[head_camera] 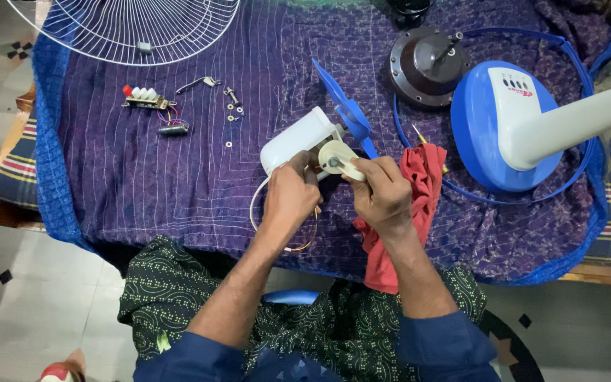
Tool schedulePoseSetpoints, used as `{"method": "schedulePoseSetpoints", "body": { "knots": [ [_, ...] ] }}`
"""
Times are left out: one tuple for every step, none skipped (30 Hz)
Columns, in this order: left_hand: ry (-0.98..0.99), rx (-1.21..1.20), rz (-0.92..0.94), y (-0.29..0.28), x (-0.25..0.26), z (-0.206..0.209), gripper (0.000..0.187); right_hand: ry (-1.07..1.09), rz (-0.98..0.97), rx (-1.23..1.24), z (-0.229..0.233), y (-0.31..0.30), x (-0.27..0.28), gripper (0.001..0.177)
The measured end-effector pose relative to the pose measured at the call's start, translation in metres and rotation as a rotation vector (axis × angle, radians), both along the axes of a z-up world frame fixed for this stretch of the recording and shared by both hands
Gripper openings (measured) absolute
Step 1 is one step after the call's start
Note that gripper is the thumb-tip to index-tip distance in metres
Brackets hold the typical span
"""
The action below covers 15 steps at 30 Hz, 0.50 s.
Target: The person cleans the fan motor housing with a red cloth, then manipulates internal wires and components. They reattach the blue fan blades to the motor and connect the motor assembly to the fan stand base.
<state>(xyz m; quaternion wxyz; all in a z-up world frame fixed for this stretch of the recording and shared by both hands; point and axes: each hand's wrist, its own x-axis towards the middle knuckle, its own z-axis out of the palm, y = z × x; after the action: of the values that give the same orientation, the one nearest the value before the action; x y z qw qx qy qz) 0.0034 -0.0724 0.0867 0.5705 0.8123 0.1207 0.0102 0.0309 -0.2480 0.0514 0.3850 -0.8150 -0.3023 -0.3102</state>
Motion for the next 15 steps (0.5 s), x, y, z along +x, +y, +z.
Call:
{"method": "schedulePoseSetpoints", "body": {
  "knots": [
    [-0.022,0.007,0.006,-0.0010,0.0000,0.0013,0.027,0.011,0.007,0.012,0.0001,0.0006,0.0004,0.018],
    [-0.044,0.014,0.012,-0.0020,0.0000,0.0023,0.027,0.023,0.014,0.025,0.0006,0.0008,0.0007,0.018],
    [-0.067,0.022,0.019,-0.0021,-0.0002,0.0029,0.028,0.013,0.011,0.018,0.0008,0.0016,0.0008,0.018],
    [-0.052,0.007,0.021,-0.0018,0.0003,0.0033,0.028,0.003,0.007,0.011,0.0012,0.0018,0.0009,0.019],
    [-0.035,-0.009,0.022,-0.0016,0.0009,0.0031,0.029,-0.005,0.003,0.004,0.0013,0.0018,0.0005,0.019],
    [-0.019,-0.025,0.024,-0.0016,0.0014,0.0026,0.029,-0.008,0.003,0.007,0.0012,0.0022,0.0007,0.019],
    [-0.024,-0.024,0.024,-0.0021,0.0013,0.0016,0.029,-0.011,0.000,0.009,0.0009,0.0018,0.0004,0.019],
    [-0.030,-0.024,0.025,-0.0025,0.0011,0.0006,0.029,-0.013,-0.002,0.012,0.0006,0.0014,0.0000,0.018],
    [-0.037,-0.023,0.027,-0.0023,0.0011,-0.0001,0.030,-0.011,-0.003,0.010,0.0005,0.0018,0.0002,0.018],
    [-0.038,-0.014,0.031,-0.0024,0.0013,-0.0004,0.030,-0.009,-0.005,0.008,0.0005,0.0019,0.0003,0.018],
    [-0.040,-0.005,0.036,-0.0025,0.0016,-0.0004,0.030,-0.008,-0.007,0.006,0.0006,0.0022,0.0007,0.019],
    [-0.042,0.004,0.041,-0.0024,0.0016,-0.0002,0.030,-0.002,0.002,0.009,0.0008,0.0025,0.0009,0.018],
    [-0.043,-0.002,0.044,-0.0024,0.0018,0.0004,0.029,0.003,0.010,0.011,0.0009,0.0023,0.0010,0.017],
    [-0.045,-0.008,0.047,-0.0026,0.0019,0.0010,0.029,0.008,0.018,0.014,0.0010,0.0023,0.0013,0.017],
    [-0.045,-0.015,0.050,-0.0029,0.0017,0.0017,0.029,0.006,0.017,0.016,0.0008,0.0022,0.0014,0.017]
  ]
}}
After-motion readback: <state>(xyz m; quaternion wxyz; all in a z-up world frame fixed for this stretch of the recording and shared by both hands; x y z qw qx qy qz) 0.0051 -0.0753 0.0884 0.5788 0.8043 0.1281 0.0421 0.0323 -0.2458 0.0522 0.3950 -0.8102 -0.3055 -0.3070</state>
